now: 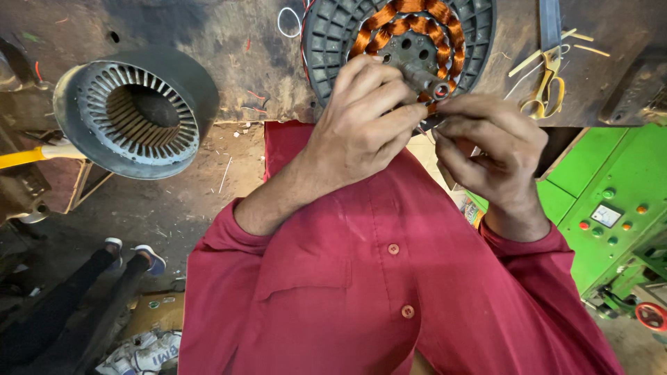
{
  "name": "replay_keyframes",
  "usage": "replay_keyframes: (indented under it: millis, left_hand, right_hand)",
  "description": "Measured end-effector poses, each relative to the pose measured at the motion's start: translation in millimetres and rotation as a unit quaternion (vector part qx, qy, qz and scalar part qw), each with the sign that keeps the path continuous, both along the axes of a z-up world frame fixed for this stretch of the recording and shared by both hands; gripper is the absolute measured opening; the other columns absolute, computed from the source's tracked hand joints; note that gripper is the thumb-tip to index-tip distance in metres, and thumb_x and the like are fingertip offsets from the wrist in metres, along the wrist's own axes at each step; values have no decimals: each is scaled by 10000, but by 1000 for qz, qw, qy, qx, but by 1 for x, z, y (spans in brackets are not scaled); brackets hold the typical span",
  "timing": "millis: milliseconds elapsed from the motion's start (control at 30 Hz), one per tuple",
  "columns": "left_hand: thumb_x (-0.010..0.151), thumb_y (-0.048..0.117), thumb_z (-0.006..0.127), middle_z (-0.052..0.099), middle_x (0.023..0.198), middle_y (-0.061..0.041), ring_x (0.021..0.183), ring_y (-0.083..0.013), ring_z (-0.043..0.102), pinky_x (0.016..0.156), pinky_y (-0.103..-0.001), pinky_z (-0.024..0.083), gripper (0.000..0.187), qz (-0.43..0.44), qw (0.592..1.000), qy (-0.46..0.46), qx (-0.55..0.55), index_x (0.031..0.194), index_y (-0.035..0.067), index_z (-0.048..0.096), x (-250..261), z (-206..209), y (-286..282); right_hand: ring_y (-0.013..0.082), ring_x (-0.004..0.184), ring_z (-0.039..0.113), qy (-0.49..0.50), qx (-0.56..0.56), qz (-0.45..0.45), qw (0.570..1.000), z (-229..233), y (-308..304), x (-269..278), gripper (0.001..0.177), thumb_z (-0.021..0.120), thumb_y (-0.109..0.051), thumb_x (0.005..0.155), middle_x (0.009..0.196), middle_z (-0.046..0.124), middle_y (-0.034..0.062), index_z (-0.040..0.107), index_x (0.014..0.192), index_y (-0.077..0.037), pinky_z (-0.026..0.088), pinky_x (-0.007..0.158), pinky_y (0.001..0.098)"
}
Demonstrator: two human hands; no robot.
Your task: The person works on a motor stator, using a wooden stick to push and arrange copper wires within the slots. They use scissors to trim excess wire and continue adjusting the winding with the stick.
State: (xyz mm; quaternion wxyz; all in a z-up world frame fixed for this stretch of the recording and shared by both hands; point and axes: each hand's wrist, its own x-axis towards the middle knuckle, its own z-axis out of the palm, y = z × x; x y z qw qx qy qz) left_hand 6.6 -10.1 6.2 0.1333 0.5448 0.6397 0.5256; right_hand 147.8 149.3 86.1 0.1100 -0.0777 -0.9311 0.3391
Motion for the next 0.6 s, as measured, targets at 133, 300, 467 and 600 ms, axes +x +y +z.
replay_keyframes:
  millis: [133, 300, 467, 600]
  left_hand:
    - [972, 102, 772, 618, 1031, -59, 1145, -257, 581, 1160, -510, 355, 136, -13, 1000, -11, 4, 1097, 76, 723, -3, -1, 0]
    - [1005, 144, 787, 631, 1046, -22, 1153, -236, 577, 1157, -472, 340, 127, -17, 1000, -14, 13, 1110, 101, 729, -4, -4, 1]
    - [1003, 158, 796, 649, 1045, -15, 1133, -230, 573, 1147, -481, 336, 134, -21, 1000, -5, 13, 1103, 101, 729, -4, -6, 1]
    - [998, 152, 800, 660, 1055, -3, 1141, -228, 580, 1144, -489, 341, 128, -17, 1000, 13, 17, 1095, 108, 728, -3, -7, 2]
  right_hand:
    - [137, 828, 735, -31, -93, -25, 995, -15, -2, 11, 104, 728, 123, 1002, 1188, 729, 197, 643, 1025, 68, 579, 639, 207]
    - [144, 775, 723, -20, -226, -40, 973, -31, 3, 21, 121, 628, 131, 1064, 1117, 716, 234, 533, 1032, 63, 572, 604, 222]
    - [158, 834, 719, -38, -290, -28, 956, -42, 15, 25, 145, 598, 122, 1113, 1015, 702, 205, 488, 1055, 47, 606, 706, 256]
    - [147, 839, 708, -50, -364, -16, 930, -47, 24, 25, 126, 584, 102, 1120, 1002, 696, 197, 484, 1076, 39, 608, 734, 261]
